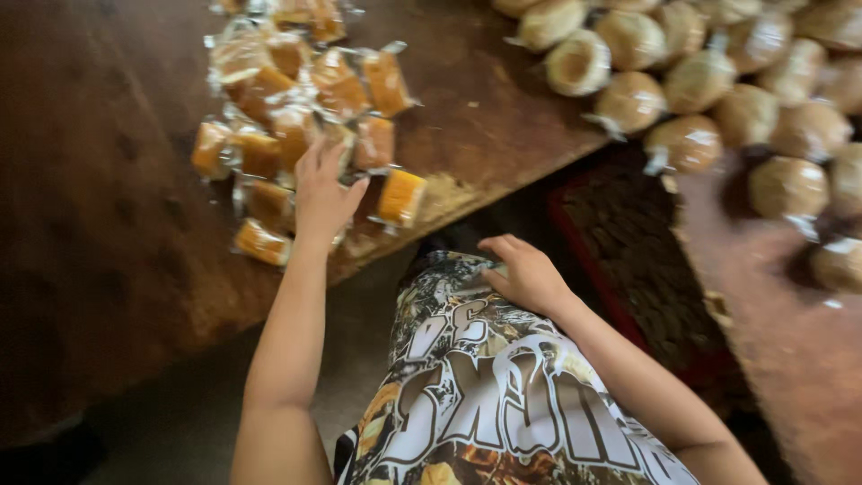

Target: The person sorts and organizes various packaged bread products on a table by hand, moving wrapped buns and sliced bread pieces into different piles and alignments.

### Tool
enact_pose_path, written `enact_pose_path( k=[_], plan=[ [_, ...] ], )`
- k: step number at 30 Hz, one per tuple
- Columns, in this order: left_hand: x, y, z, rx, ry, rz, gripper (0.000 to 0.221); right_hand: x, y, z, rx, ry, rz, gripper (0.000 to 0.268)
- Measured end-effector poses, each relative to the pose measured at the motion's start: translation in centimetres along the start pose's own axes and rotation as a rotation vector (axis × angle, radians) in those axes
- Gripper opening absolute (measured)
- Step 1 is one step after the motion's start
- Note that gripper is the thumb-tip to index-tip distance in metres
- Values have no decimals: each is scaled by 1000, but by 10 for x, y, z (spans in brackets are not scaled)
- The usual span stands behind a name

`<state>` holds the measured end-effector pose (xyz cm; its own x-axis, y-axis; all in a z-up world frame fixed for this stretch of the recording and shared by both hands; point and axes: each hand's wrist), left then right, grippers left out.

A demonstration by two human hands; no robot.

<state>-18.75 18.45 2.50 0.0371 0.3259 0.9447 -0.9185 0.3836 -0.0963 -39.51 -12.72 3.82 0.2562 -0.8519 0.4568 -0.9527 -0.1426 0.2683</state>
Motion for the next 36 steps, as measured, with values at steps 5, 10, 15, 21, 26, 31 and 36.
enact_pose_path(
  k=[5,10,15,21,26,31,36],
  plan=[
    [1,-111,-40,-8,-179,-64,49,-55,-102,-47,315,349,-1,58],
    [-33,-177,-42,14,-383,-261,62,-70,-179,-63,541,788,52,67],
    [-12,-174,-43,10,-59,-411,60,-62,-208,-68,36,532,-306,69],
    [79,-146,-96,285,1115,-226,46,-91,-191,-43,-293,139,-115,35],
    [56,-86,-98,567,701,-363,56,-86,-193,-48,-429,-806,138,64],
    [37,-62,-99,376,259,-104,93,-104,-258,-47,-347,-964,272,82],
    [21,-48,-96,245,147,-29,89,-131,-272,-36,-411,82,420,75]
  ],
)
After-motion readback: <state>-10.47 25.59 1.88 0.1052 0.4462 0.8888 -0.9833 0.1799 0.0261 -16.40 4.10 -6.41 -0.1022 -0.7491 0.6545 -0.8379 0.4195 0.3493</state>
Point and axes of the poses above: each hand's wrist, its own y-axis away from the middle knuckle, its own x-axis out of the back of the hand, z = x × y, and after that the axes turned 6 degrees about -y, right-handed
